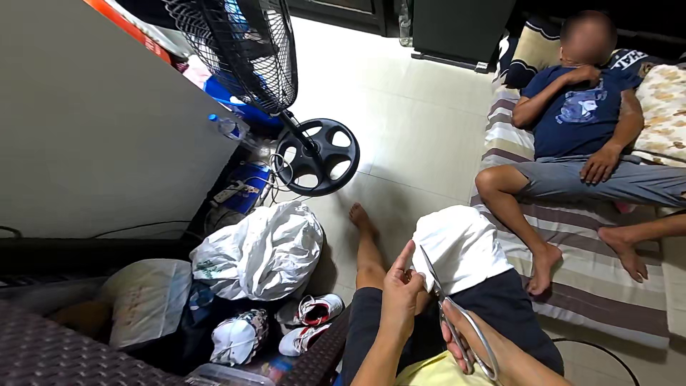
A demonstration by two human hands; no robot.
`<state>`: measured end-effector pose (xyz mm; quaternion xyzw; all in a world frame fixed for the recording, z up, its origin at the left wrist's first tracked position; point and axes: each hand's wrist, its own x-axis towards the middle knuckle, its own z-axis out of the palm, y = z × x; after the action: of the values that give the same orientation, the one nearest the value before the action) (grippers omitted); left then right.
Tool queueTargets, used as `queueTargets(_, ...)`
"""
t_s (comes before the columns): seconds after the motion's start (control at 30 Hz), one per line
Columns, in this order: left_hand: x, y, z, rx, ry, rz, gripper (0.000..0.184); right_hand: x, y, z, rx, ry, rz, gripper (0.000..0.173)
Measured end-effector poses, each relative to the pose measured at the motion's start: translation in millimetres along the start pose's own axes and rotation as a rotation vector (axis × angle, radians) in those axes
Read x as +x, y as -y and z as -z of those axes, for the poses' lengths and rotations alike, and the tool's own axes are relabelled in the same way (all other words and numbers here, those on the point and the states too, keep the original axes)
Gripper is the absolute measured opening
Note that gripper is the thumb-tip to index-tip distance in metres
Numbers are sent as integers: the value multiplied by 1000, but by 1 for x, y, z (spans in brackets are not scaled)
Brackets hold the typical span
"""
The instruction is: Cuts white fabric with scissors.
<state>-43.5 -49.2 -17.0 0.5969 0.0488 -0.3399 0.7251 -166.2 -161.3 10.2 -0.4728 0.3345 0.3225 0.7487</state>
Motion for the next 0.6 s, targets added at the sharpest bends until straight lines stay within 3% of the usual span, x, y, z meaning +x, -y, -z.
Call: queueTargets(0.6, -1, 2, -1, -45, -19, 25, 62, 2, -4, -10, 14, -154, 6, 47)
